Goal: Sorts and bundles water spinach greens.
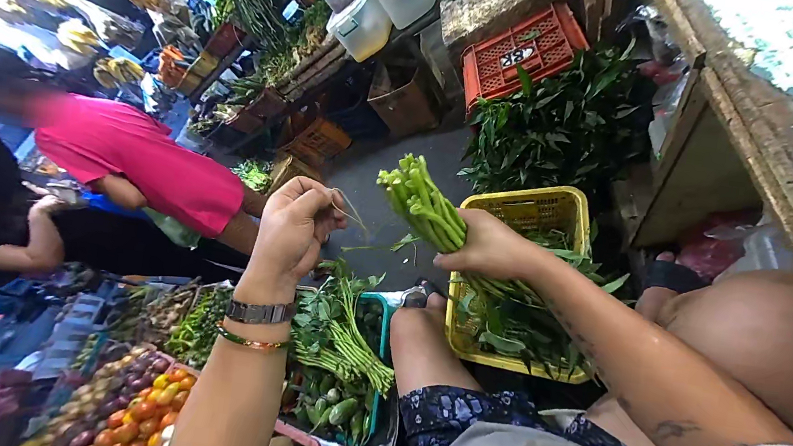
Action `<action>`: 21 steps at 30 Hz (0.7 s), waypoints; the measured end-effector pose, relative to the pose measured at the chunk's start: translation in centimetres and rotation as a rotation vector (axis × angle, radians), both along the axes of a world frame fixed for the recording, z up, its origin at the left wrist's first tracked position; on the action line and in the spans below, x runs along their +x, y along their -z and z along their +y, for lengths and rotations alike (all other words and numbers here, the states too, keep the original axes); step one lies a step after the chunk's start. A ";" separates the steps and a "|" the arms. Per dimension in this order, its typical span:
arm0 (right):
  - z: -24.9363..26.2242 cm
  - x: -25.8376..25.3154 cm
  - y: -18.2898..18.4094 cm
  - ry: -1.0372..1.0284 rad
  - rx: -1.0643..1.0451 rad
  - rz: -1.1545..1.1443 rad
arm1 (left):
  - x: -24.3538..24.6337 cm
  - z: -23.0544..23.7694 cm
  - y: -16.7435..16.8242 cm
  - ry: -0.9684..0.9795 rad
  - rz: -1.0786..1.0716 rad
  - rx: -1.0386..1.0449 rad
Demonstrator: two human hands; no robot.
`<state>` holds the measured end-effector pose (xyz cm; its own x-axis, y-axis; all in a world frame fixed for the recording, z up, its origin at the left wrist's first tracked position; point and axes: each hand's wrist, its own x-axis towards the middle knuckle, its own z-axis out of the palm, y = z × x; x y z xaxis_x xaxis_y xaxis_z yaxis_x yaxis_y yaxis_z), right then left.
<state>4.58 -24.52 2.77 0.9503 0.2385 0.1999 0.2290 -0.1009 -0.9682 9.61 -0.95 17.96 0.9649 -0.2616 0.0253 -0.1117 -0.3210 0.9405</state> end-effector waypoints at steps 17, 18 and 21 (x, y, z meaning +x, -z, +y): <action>-0.1 -0.2 1.5 -0.169 0.475 0.279 | -3.8 -5.0 8.2 0.131 -0.571 0.284; 0.0 -0.3 1.7 -0.163 0.472 0.280 | -4.0 -5.3 8.0 0.128 -0.552 0.300; -0.3 -0.2 1.5 -0.154 0.509 0.252 | -4.4 -6.1 7.0 0.098 -0.447 0.260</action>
